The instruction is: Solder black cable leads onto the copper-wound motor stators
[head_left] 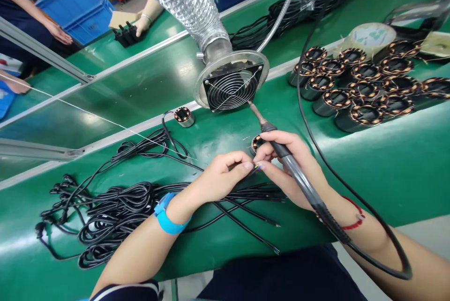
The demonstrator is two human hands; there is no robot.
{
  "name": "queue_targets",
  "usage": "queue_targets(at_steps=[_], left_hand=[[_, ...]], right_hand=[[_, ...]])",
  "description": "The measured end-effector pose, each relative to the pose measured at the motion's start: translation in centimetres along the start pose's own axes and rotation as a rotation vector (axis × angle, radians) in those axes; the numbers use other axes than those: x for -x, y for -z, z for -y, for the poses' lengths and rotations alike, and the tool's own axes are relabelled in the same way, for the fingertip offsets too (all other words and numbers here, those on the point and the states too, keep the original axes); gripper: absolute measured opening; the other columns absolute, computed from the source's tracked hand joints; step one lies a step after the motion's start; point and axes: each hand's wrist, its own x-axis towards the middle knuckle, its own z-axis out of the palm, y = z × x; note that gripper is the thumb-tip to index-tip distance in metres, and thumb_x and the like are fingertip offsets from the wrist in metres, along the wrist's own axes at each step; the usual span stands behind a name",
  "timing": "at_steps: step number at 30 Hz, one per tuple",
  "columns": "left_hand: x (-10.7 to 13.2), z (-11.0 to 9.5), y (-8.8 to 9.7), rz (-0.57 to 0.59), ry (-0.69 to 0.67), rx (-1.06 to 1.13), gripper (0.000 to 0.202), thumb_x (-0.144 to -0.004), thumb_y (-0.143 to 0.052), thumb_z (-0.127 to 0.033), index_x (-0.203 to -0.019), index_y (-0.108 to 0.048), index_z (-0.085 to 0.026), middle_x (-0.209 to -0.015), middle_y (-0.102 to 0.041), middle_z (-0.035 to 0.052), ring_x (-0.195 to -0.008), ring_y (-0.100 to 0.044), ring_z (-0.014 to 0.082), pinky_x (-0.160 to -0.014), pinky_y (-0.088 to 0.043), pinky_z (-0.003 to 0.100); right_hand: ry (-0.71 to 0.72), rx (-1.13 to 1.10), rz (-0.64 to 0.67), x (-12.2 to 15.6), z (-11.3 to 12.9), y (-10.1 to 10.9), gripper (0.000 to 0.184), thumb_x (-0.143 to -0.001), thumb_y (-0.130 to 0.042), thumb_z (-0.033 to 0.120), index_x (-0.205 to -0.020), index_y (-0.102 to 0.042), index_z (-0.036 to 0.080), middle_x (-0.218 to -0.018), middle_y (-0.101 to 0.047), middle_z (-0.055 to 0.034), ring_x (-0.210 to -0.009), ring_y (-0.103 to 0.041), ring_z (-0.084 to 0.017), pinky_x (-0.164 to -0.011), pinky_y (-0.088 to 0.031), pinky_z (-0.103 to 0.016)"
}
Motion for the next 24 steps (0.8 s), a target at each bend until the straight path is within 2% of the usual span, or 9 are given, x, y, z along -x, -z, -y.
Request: queue_targets(at_steps=[2,4,6,9,12,15,20,24], left_hand=[[0.2,-0.2,0.1,0.098,0.120,0.177,0.035,-0.086,-0.055,-0.052,-0.078,-0.053,-0.017,-0.067,-0.060,0.0000,-0.060,-0.052,0.0106,-0.060,-0.041,0.025],[0.3,-0.5,0.1,0.103,0.198,0.256,0.032,-0.083,-0.059,-0.048,-0.078,-0.052,-0.017,-0.060,-0.057,-0.0026,-0.049,-0.045,0.0074,-0.050,-0.035,0.022],[0.1,-0.7,0.2,-0.002,0.200,0.204,0.023,-0.080,-0.061,-0.037,-0.075,-0.053,-0.017,-0.056,-0.051,-0.0052,-0.047,-0.039,0.0054,-0.048,-0.029,0.020],[-0.9,-0.4,0.5,-0.192,0.161,0.072,0.010,-0.076,-0.056,-0.022,-0.068,-0.055,-0.016,-0.055,-0.049,-0.0055,-0.051,-0.040,0.0061,-0.052,-0.030,0.020],[-2.2,0.5,1.2,-0.312,0.129,0.003,0.008,-0.073,-0.053,-0.016,-0.065,-0.056,-0.015,-0.057,-0.051,-0.0050,-0.055,-0.042,0.0072,-0.055,-0.033,0.021],[-3.2,1.4,1.7,-0.352,0.100,-0.028,0.009,-0.071,-0.054,-0.016,-0.064,-0.058,-0.015,-0.060,-0.053,-0.0046,-0.058,-0.046,0.0081,-0.059,-0.036,0.023],[-3.5,1.9,1.9,-0.345,0.062,-0.069,0.010,-0.072,-0.054,-0.017,-0.063,-0.058,-0.016,-0.060,-0.053,-0.0042,-0.060,-0.046,0.0087,-0.060,-0.036,0.023],[-3.2,1.9,1.7,-0.353,0.046,-0.104,0.010,-0.073,-0.053,-0.016,-0.064,-0.057,-0.016,-0.060,-0.049,-0.0045,-0.058,-0.044,0.0082,-0.058,-0.035,0.023]], right_hand=[[0.021,0.008,-0.002,0.0,0.0,-0.2,0.036,-0.089,-0.061,0.015,-0.120,-0.048,0.028,-0.085,-0.063,0.0031,-0.070,-0.064,-0.008,-0.066,-0.057,-0.020],[0.026,0.021,0.004,-0.1,-0.1,-0.2,0.035,-0.090,-0.061,0.017,-0.121,-0.048,0.027,-0.084,-0.064,0.0029,-0.069,-0.064,-0.008,-0.065,-0.057,-0.020],[0.005,0.057,-0.002,-0.1,-0.2,0.0,0.037,-0.089,-0.063,0.018,-0.122,-0.048,0.026,-0.087,-0.067,0.0017,-0.074,-0.067,-0.010,-0.068,-0.058,-0.022],[-0.064,0.174,-0.071,0.0,-0.1,0.8,0.038,-0.092,-0.060,0.021,-0.127,-0.050,0.026,-0.094,-0.072,-0.0002,-0.082,-0.071,-0.012,-0.075,-0.059,-0.025],[-0.080,0.296,-0.140,0.7,0.4,1.8,0.038,-0.095,-0.056,0.024,-0.132,-0.053,0.027,-0.093,-0.073,-0.0007,-0.073,-0.070,-0.012,-0.068,-0.058,-0.025],[0.040,0.390,-0.205,1.6,0.7,2.3,0.032,-0.092,-0.060,0.022,-0.123,-0.062,0.026,-0.096,-0.071,-0.0031,-0.070,-0.067,-0.013,-0.062,-0.055,-0.027],[0.276,0.465,-0.250,2.1,-0.2,2.1,0.027,-0.080,-0.068,0.012,-0.105,-0.065,0.022,-0.075,-0.061,0.0004,-0.054,-0.054,-0.011,-0.044,-0.043,-0.024],[0.301,0.434,-0.220,2.3,-1.1,2.0,0.024,-0.080,-0.065,0.011,-0.103,-0.063,0.018,-0.070,-0.058,0.0014,-0.051,-0.050,-0.009,-0.042,-0.040,-0.023]])
